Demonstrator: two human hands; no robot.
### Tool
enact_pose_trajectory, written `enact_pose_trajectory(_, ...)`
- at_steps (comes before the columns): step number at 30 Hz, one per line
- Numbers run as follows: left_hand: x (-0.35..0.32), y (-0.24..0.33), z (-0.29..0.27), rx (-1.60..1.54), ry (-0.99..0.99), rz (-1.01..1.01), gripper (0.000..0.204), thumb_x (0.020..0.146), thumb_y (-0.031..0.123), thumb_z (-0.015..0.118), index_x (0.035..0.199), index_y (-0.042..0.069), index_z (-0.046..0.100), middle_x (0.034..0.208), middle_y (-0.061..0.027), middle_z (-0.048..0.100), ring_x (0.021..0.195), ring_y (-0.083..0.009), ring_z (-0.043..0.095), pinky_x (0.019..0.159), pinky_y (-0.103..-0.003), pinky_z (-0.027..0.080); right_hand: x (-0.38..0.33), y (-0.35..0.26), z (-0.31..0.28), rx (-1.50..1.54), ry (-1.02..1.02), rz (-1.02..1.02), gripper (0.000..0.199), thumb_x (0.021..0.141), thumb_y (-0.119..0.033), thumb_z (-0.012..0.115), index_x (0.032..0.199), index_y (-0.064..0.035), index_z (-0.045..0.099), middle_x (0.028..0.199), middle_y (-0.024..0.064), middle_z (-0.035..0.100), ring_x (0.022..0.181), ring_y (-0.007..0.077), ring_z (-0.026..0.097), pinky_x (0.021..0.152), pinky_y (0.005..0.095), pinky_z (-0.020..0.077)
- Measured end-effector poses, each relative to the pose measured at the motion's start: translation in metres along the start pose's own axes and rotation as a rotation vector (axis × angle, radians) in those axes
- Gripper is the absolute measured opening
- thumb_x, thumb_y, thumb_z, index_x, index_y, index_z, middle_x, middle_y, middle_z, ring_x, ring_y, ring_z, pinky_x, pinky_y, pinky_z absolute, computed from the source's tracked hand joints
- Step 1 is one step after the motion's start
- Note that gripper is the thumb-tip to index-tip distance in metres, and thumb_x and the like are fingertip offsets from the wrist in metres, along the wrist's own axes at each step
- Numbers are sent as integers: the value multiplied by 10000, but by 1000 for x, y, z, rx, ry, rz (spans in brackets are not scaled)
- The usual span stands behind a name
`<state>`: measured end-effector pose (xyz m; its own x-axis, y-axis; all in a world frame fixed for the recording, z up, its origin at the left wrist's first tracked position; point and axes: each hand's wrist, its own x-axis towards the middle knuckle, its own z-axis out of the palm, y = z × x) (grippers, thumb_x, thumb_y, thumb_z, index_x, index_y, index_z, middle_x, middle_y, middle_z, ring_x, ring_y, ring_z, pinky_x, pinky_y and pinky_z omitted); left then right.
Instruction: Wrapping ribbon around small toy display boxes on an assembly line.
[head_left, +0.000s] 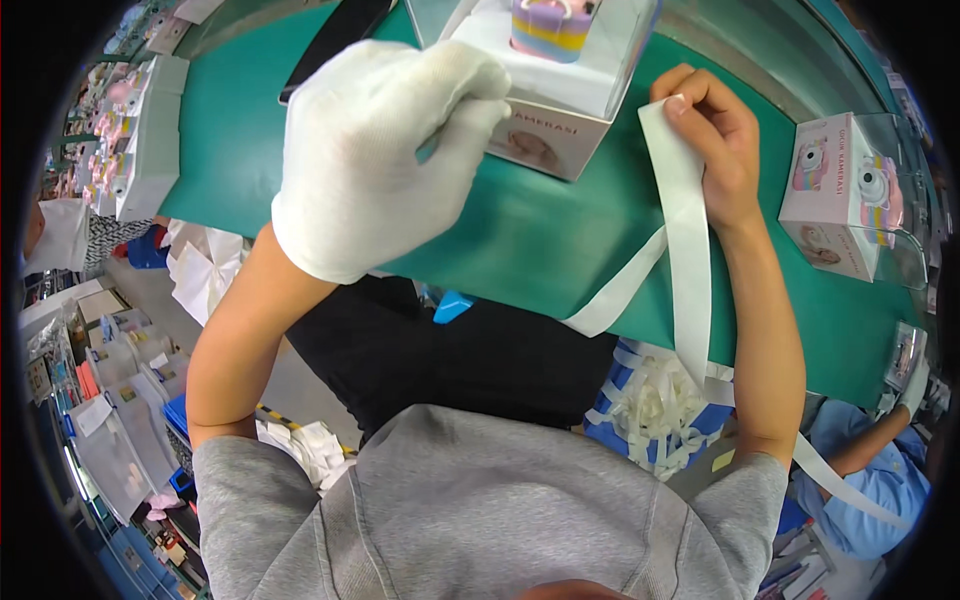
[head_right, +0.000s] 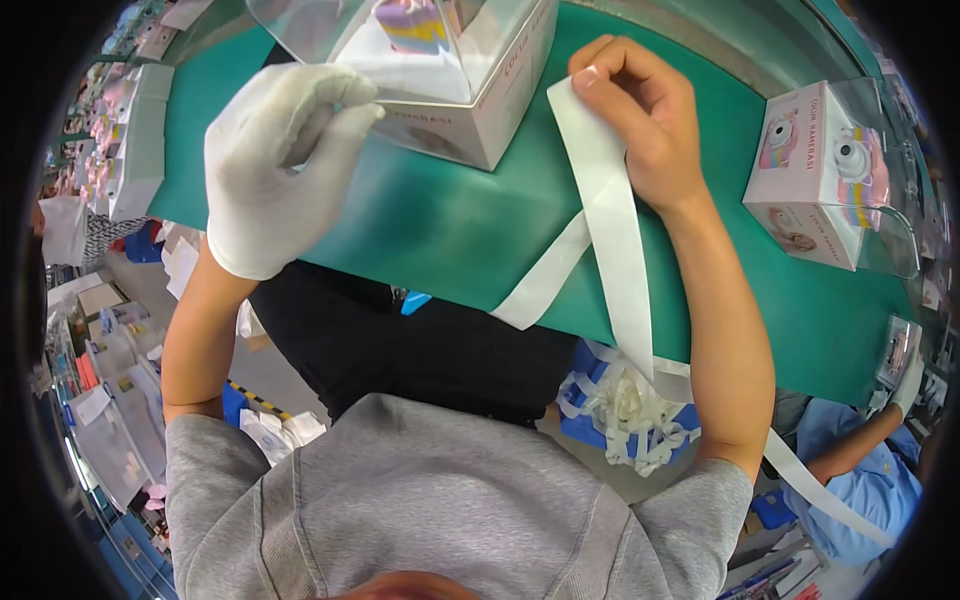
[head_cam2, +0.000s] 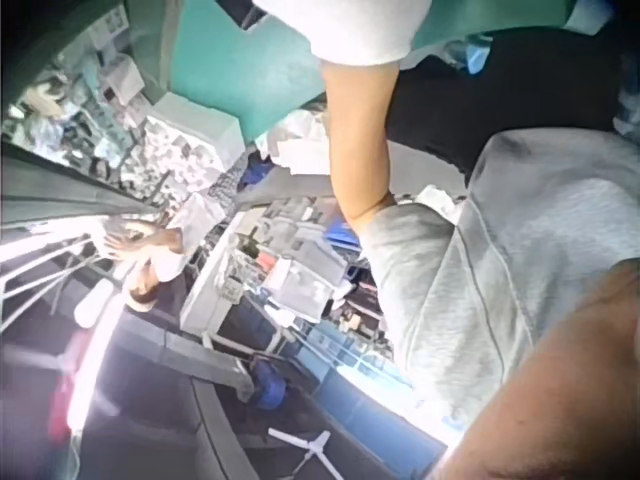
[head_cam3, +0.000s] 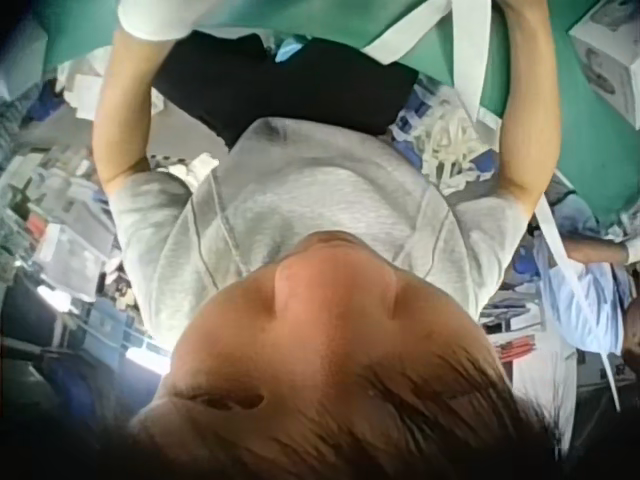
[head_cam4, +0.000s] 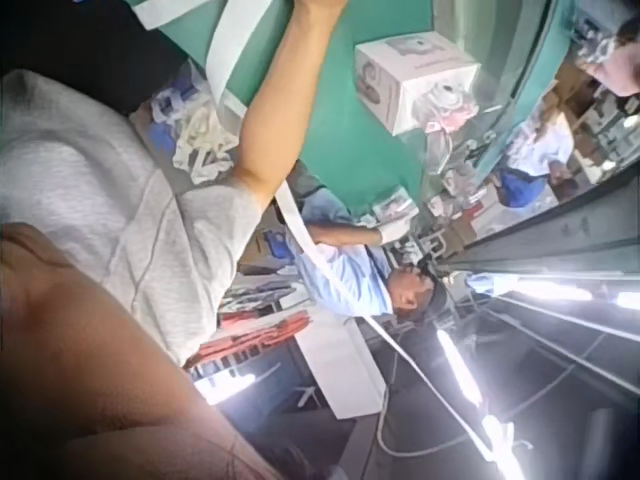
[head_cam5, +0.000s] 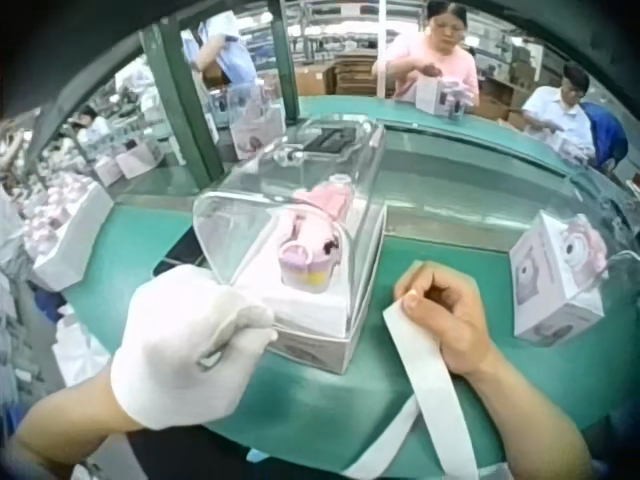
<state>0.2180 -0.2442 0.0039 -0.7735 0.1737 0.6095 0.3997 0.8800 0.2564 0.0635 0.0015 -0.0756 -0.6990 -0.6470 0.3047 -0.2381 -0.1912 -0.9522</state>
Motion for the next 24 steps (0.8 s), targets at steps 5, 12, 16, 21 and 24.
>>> enact_pose_trajectory(5,-15,-2,12,33,28,122,249,776,-120,754,977,15,700,757,-42,637,608,-133,526,561,-254,411,-3,-10,4,-68,6,0,156,964,-156,610,860,-53,557,893,22,587,763,65,497,646,211,353)
enact_pose_trajectory(12,-48,5,34,-126,163,7,358,785,-210,689,1104,-59,632,874,-118,679,716,-165,600,671,-277,485,-15,-14,0,-107,28,53,163,963,-175,607,865,-48,575,873,16,615,735,56,504,639,219,351)
enact_pose_trajectory(16,-66,14,50,-281,322,-210,344,718,-89,776,1031,26,694,770,-55,670,584,-210,586,585,-325,473,-23,-25,10,-20,-84,30,135,943,-131,624,871,-26,580,866,48,623,736,87,519,651,234,389)
enact_pose_trajectory(21,-71,55,43,-439,18,-378,522,714,113,863,1192,24,674,715,-18,587,568,-164,513,573,-309,416,-23,-29,27,-225,-371,-468,128,860,-34,698,857,16,581,658,95,593,521,198,484,539,367,387)
enact_pose_trajectory(24,-66,63,55,-657,88,-416,481,738,120,869,1173,29,686,755,-29,613,583,-149,507,561,-283,412,-29,-29,44,-192,-312,-480,130,848,-24,709,823,8,586,612,71,559,486,197,460,523,366,372)
